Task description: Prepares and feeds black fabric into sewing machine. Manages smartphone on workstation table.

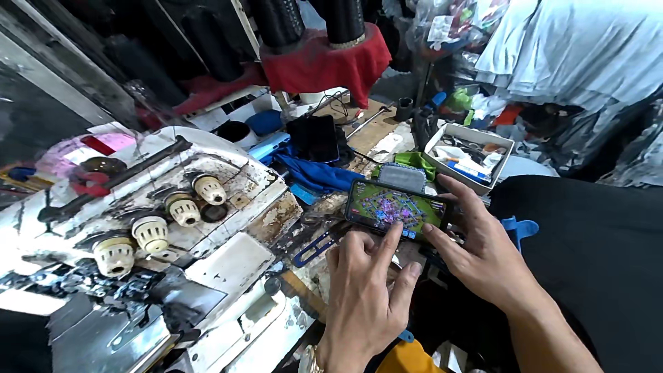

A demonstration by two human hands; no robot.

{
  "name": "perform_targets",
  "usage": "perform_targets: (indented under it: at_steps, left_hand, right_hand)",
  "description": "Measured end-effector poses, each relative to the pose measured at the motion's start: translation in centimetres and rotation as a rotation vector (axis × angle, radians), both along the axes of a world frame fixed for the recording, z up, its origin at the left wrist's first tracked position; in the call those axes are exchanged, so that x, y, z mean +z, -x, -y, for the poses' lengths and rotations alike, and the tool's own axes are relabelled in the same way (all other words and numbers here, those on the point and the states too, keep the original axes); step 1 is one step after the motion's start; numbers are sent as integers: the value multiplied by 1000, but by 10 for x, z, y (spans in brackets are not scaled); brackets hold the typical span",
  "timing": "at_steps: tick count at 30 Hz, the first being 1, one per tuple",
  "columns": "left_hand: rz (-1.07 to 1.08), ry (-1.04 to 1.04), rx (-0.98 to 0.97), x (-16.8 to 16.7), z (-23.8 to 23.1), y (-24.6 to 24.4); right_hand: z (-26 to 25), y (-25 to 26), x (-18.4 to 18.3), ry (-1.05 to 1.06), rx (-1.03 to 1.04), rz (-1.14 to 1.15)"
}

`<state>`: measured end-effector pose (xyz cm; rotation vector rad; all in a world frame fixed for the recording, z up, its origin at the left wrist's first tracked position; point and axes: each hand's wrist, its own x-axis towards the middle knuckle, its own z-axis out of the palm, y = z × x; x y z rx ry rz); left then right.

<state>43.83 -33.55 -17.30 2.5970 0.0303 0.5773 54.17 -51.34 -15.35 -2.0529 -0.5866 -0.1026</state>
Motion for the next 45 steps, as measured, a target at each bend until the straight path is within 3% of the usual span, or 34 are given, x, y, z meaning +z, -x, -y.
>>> perform_targets:
  at_steps: [45]
  left_hand:
    - [13,-28,69,-4,2,3]
  right_hand:
    - [-1,1,0,7,-18,-2]
